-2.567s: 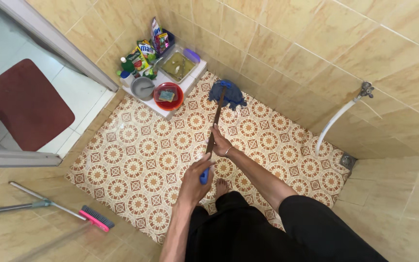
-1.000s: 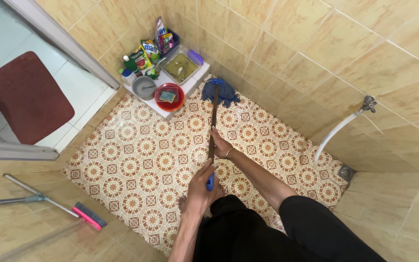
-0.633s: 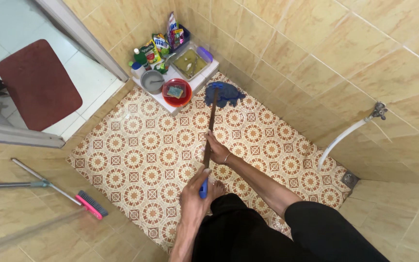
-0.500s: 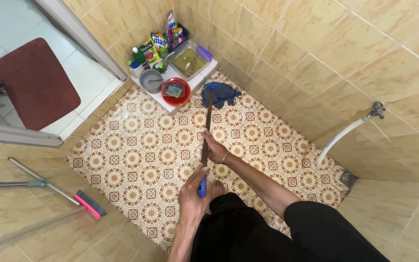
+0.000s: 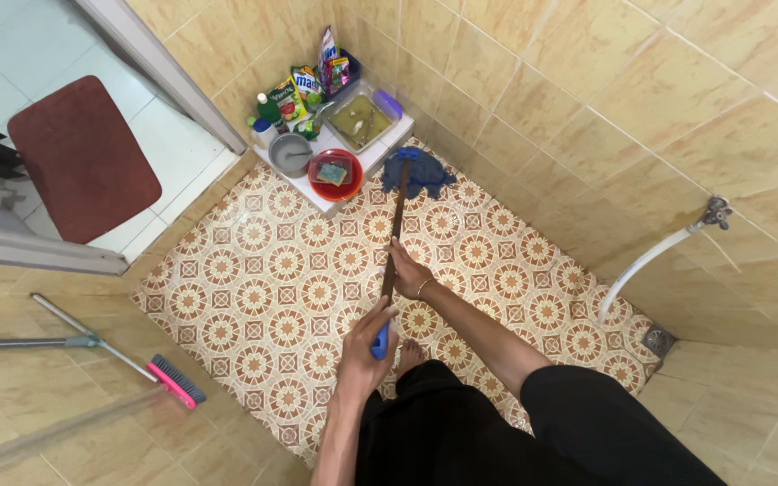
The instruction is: The person mops a tiled floor by rinsing the mop head under a tap, wringing it out by hand, and then pushing it across the floor surface.
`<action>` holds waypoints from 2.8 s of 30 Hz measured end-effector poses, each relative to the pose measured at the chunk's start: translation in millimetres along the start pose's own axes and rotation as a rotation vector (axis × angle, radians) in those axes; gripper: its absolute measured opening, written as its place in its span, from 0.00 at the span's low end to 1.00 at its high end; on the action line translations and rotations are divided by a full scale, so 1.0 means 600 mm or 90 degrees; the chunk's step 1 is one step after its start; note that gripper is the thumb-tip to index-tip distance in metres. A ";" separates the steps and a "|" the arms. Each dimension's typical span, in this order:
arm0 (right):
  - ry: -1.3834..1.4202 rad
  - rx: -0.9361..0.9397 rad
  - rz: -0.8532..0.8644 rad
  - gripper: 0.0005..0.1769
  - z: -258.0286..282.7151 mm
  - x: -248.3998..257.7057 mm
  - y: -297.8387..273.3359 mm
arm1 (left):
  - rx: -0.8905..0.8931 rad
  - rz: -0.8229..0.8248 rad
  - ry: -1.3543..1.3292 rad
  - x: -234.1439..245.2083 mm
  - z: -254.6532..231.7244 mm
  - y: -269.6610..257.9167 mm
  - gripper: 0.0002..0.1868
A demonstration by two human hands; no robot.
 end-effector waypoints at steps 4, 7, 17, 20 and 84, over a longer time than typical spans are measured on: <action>-0.031 -0.011 -0.006 0.42 -0.025 0.009 0.022 | 0.030 0.051 -0.005 -0.017 0.017 0.027 0.17; -0.010 -0.054 0.005 0.40 -0.047 0.009 0.034 | -0.006 0.056 -0.002 -0.026 0.019 0.044 0.17; 0.001 -0.013 -0.057 0.41 -0.040 -0.010 0.076 | -0.025 0.076 0.078 0.007 0.060 0.074 0.14; 0.005 -0.056 -0.033 0.42 -0.036 -0.037 0.076 | -0.031 0.078 0.100 0.028 0.051 0.055 0.14; -0.001 -0.090 -0.050 0.42 -0.010 -0.051 0.047 | -0.226 0.179 0.088 0.051 0.059 0.056 0.07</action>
Point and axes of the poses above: each hand's wrist, its own y-axis towards the middle knuckle, its own x-axis out of the back of the hand, z = x × y, the point moved 5 cm from there along y, towards the middle knuckle, and after that the axes turned 5 degrees about -y, right-handed, at the moved point
